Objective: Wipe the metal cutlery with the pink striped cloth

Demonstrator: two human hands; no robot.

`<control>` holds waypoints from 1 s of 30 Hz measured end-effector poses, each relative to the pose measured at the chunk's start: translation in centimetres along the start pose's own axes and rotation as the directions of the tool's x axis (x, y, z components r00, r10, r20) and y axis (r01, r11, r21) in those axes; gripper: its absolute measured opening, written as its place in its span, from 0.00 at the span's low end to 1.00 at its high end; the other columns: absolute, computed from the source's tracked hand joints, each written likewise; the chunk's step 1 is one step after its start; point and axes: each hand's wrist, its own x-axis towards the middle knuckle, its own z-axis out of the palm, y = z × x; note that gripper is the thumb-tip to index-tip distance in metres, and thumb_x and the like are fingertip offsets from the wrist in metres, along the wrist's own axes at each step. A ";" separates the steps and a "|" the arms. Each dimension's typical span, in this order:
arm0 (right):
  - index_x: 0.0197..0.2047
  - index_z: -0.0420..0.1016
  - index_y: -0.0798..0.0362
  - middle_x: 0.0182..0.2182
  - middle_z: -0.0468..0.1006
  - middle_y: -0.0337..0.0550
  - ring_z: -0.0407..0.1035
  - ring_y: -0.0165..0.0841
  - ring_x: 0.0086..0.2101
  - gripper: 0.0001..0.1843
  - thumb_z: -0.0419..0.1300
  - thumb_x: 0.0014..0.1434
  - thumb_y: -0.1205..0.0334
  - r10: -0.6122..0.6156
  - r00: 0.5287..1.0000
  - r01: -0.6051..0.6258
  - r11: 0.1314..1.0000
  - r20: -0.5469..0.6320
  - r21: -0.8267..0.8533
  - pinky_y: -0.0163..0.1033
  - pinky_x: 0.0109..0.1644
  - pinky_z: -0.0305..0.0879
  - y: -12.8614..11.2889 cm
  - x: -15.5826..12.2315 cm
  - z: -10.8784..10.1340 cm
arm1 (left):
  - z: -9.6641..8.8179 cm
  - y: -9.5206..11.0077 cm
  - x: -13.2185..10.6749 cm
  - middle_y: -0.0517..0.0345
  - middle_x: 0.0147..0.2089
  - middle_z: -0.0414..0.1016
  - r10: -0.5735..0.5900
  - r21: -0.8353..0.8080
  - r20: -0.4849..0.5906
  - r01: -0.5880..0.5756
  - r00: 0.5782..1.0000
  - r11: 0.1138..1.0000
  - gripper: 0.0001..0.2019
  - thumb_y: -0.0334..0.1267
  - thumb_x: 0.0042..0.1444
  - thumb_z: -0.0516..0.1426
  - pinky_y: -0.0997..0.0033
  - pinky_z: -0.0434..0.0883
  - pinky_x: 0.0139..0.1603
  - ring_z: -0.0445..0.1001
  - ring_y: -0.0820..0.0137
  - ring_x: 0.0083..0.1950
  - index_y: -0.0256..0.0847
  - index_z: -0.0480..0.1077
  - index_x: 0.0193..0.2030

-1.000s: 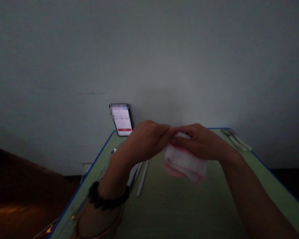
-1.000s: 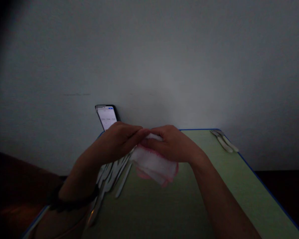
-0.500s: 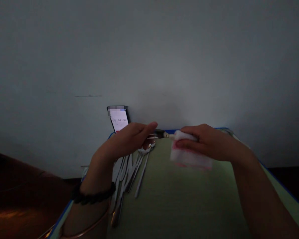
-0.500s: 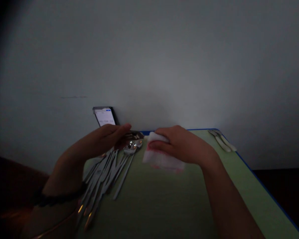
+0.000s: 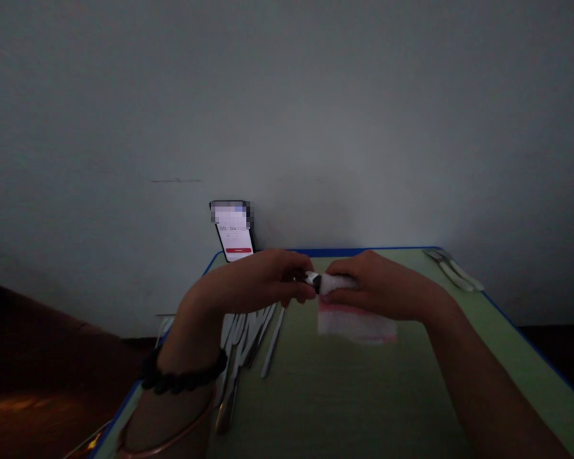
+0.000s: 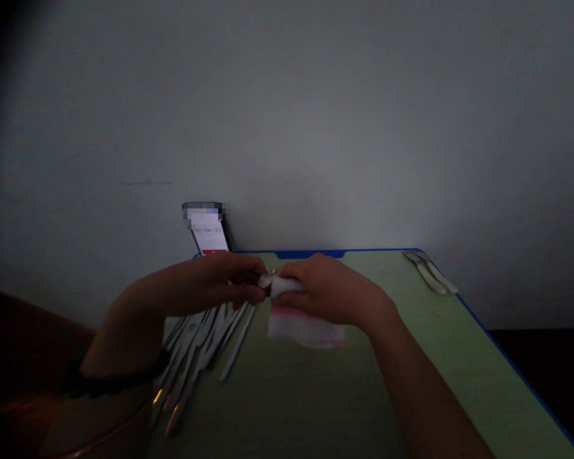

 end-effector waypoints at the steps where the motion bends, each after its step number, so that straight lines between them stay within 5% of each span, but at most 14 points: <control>1: 0.36 0.73 0.54 0.29 0.76 0.41 0.65 0.29 0.26 0.14 0.54 0.57 0.53 -0.008 1.000 0.008 1.000 0.001 0.004 0.33 0.28 0.53 -0.1 0.0 0.0 | -0.1 0.0 -0.1 0.61 0.28 0.69 -0.007 -0.026 0.026 0.008 1.000 1.000 0.08 0.38 0.57 0.52 0.79 0.64 0.29 0.68 0.75 0.28 0.37 0.68 0.37; 7: 0.34 0.74 0.54 0.29 0.75 0.40 0.66 0.29 0.27 0.16 0.54 0.57 0.51 -0.003 0.993 -0.012 0.992 0.117 0.127 0.33 0.28 0.55 0.2 -0.9 -0.9 | -0.6 0.2 -1.3 0.59 0.29 0.73 -0.021 -0.131 0.065 0.030 0.998 0.991 0.09 0.39 0.57 0.52 0.77 0.65 0.32 0.71 0.73 0.31 0.38 0.70 0.36; 17: 0.35 0.71 0.55 0.30 0.74 0.43 0.66 0.31 0.29 0.15 0.52 0.58 0.53 0.030 0.989 -0.038 0.998 0.143 0.051 0.34 0.30 0.56 0.1 -1.7 -1.3 | 0.0 0.7 -0.6 0.60 0.26 0.73 -0.054 0.055 -0.063 0.057 0.997 0.997 0.12 0.45 0.54 0.55 0.78 0.62 0.28 0.70 0.74 0.28 0.38 0.71 0.32; 24: 0.34 0.70 0.55 0.28 0.72 0.39 0.64 0.28 0.28 0.13 0.51 0.60 0.54 -0.076 0.987 0.062 0.993 0.143 0.102 0.32 0.30 0.55 -0.6 -1.3 -1.0 | 0.1 1.3 -1.0 0.59 0.31 0.75 -0.005 0.011 0.052 0.004 0.999 1.000 0.09 0.39 0.58 0.52 0.79 0.65 0.31 0.72 0.74 0.31 0.39 0.71 0.36; 30: 0.35 0.70 0.55 0.30 0.72 0.40 0.65 0.29 0.29 0.15 0.50 0.60 0.52 -0.039 0.985 0.024 0.996 0.168 0.090 0.33 0.30 0.56 -0.5 -1.8 -1.3 | 0.3 1.3 -1.9 0.59 0.33 0.75 0.012 0.057 0.032 -0.014 0.999 0.998 0.11 0.39 0.60 0.49 0.79 0.65 0.33 0.72 0.74 0.33 0.39 0.72 0.38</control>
